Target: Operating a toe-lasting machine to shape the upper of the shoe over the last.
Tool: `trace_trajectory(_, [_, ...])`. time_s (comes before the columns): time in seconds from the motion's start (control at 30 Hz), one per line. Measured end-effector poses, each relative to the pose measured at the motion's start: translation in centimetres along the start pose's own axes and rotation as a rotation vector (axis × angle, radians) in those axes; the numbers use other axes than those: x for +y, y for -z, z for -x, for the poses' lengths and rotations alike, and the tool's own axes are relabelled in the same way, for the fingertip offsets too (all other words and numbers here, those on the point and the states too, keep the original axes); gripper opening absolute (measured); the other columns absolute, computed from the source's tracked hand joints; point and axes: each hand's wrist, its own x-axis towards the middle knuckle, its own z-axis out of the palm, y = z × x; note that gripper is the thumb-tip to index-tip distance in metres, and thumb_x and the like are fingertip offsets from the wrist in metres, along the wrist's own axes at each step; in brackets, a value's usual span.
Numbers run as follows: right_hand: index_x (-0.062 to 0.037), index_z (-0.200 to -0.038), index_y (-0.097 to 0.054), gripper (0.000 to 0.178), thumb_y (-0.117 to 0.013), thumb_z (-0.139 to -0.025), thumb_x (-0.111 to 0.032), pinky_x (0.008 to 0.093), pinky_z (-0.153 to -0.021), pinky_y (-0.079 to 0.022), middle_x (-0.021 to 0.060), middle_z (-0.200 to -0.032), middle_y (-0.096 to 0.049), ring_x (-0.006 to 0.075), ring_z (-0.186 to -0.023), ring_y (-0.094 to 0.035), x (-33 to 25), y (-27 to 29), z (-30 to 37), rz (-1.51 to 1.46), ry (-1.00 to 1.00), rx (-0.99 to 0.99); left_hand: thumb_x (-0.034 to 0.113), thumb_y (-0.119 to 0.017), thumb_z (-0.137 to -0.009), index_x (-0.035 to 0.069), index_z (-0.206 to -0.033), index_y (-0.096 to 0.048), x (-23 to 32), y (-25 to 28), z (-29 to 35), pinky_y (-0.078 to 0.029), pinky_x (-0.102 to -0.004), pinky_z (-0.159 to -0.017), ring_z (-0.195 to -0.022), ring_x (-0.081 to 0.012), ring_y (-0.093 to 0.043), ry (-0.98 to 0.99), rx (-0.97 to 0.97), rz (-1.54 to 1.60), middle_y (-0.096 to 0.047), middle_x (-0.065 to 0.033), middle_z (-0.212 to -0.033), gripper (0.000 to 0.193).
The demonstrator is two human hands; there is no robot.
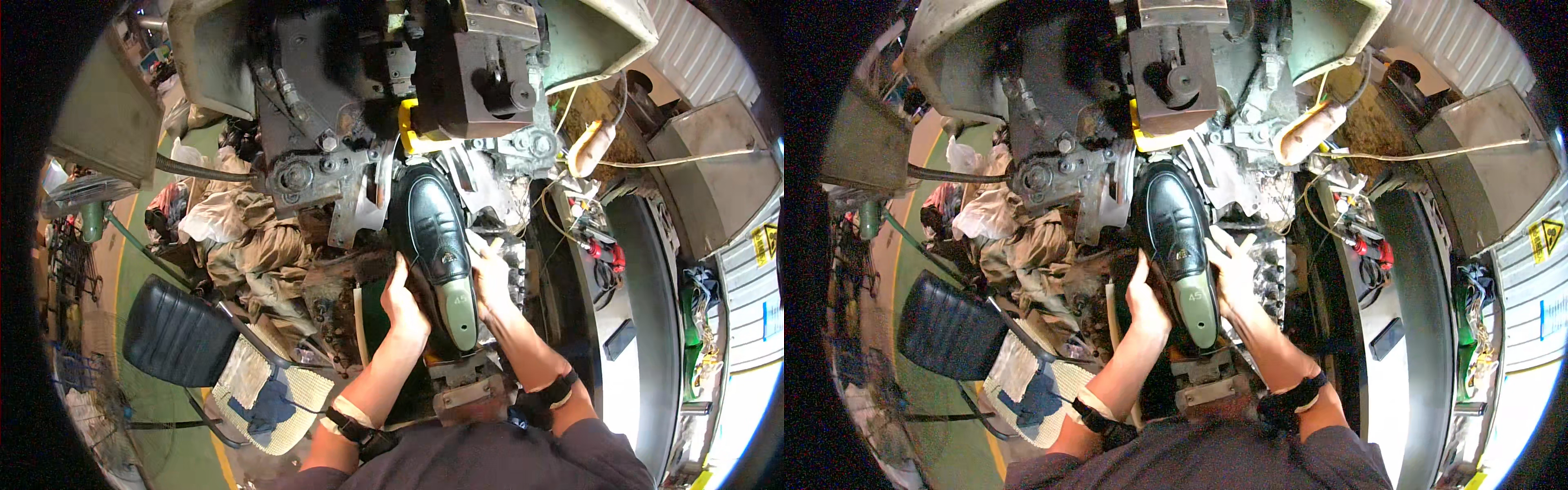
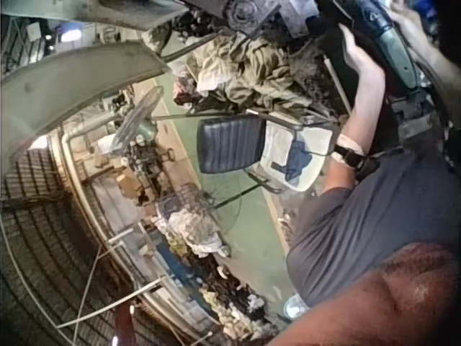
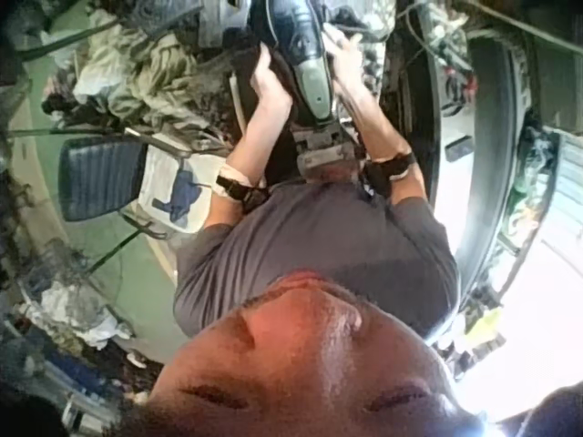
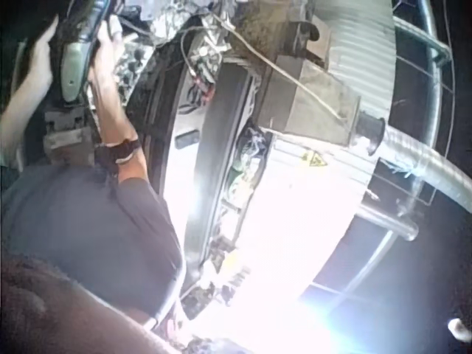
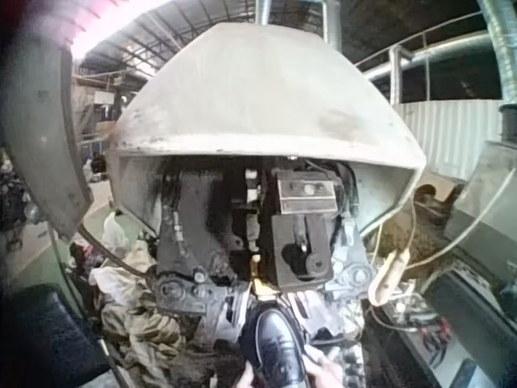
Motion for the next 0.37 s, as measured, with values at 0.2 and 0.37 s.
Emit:
trace_trajectory(0.2, [0.0,-0.133,-0.059,0.046,-0.073,-0.089,-0.005,0.0347,-0.096,-0.053,0.0108,-0.131,-0.059,0.0228,-0.112,-0.06,-0.4,-0.4,-0.4,0.01,-0.024,-0.003,0.031,-0.065,-0.1,-0.001,-0.12,-0.065,0.5,-1.1,0.0,-0.048,-0.0404,-0.099,-0.109,-0.0265,-0.064,0.018,0.042,-0.032,-0.068,-0.0116,-0.123,0.038])
trace_trajectory(0.37, [0.0002,-0.135,-0.057,0.048,-0.073,-0.09,-0.005,0.0352,-0.097,-0.053,0.0109,-0.132,-0.06,0.0228,-0.114,-0.06,-0.4,-0.2,-0.6,0.059,-0.013,0.012,0.032,-0.065,-0.099,-0.001,-0.123,-0.064,0.4,-1.3,-0.3,-0.047,-0.0403,-0.102,-0.112,-0.0266,-0.063,0.004,0.016,-0.037,-0.067,-0.0117,-0.125,0.04])
